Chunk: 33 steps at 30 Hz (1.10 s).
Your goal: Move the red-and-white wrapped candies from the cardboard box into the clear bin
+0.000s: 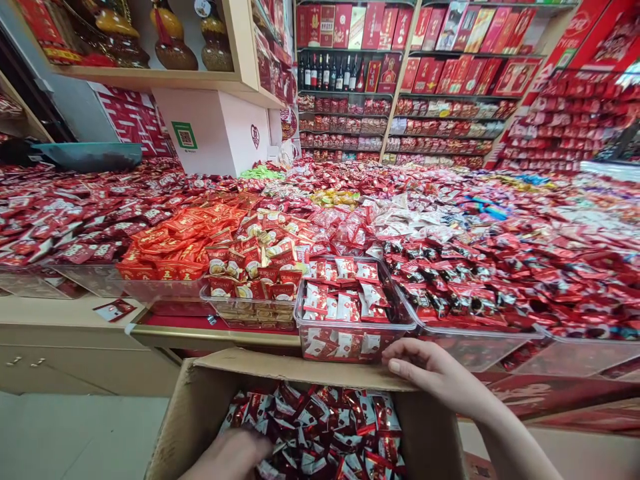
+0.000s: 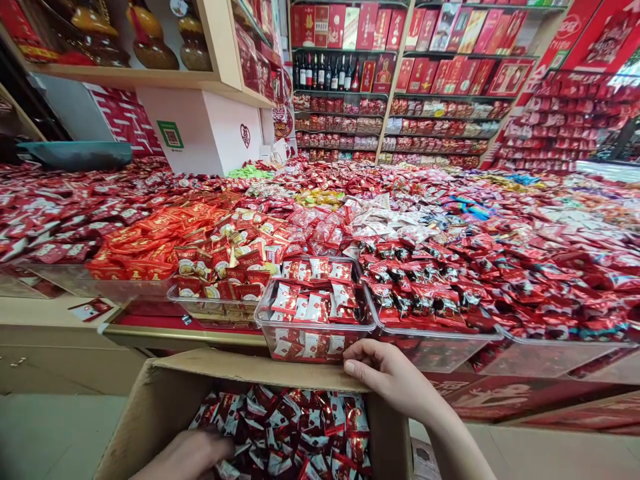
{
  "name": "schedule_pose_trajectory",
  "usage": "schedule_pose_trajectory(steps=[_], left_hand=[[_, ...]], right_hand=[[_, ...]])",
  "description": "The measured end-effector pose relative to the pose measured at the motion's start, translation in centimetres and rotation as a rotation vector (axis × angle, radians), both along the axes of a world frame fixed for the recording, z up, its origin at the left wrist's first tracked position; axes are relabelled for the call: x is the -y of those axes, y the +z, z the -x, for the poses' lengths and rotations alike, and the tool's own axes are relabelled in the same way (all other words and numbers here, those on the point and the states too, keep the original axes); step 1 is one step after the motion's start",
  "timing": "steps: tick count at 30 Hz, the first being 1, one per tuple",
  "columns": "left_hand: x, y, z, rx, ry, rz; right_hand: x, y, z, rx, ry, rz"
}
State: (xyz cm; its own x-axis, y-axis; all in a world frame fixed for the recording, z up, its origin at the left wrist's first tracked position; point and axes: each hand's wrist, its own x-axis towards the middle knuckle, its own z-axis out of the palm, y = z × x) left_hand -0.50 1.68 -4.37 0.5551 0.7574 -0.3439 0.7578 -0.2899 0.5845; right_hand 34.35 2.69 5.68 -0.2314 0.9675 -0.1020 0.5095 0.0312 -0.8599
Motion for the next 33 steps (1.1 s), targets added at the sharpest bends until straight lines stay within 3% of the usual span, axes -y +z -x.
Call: schedule_pose_trajectory(steps=[2,6,8,10,12,14,19,22,24,27,33], left_hand=[[-0.2,3.1,-0.4,0.014,0.021,-0.069],[-0.4,9.0,-2.5,0.29,0.257,0.065],[-0.5,10.9,-3.9,0.523,0.385,0.196],[-0.6,11.9,-5.3,0.705,0.433,0.317],[-0.7,12.1,-6.4,0.829,0.417,0.391],[-0.6,11.8,-7.1,0.918,0.392,0.452],[0.7,10.1,-7.8,1.154,0.458,0.865],[1.6,9.0,-7.8,1.125,0.546,1.018],[1.9,8.6,-8.0,1.061,0.562,1.029],[1.8,9.0,-8.6,1.004,0.483,0.957],[1.0,10.2,-9.5,1.109,0.399,0.753]], right_hand=[[0.3,0.1,0.3,0.039,-0.034,-0.061],[2.2,0.7,2.8,0.087,-0.171,-0.312],[3.1,1.1,4.8,-0.05,-0.182,-0.273],[3.6,1.4,6.9,-0.282,-0.147,-0.133],[3.4,1.5,8.4,-0.471,-0.115,-0.041],[2.7,1.5,9.1,-0.528,-0.127,-0.021],[1.3,0.7,8.1,-0.632,-0.342,0.003],[1.0,0.0,7.8,-0.754,-0.393,0.0],[1.1,-0.3,8.1,-0.819,-0.389,0.037],[1.6,-0.4,8.9,-0.862,-0.372,0.094],[2.0,0.3,9.9,-0.752,-0.29,0.029]])
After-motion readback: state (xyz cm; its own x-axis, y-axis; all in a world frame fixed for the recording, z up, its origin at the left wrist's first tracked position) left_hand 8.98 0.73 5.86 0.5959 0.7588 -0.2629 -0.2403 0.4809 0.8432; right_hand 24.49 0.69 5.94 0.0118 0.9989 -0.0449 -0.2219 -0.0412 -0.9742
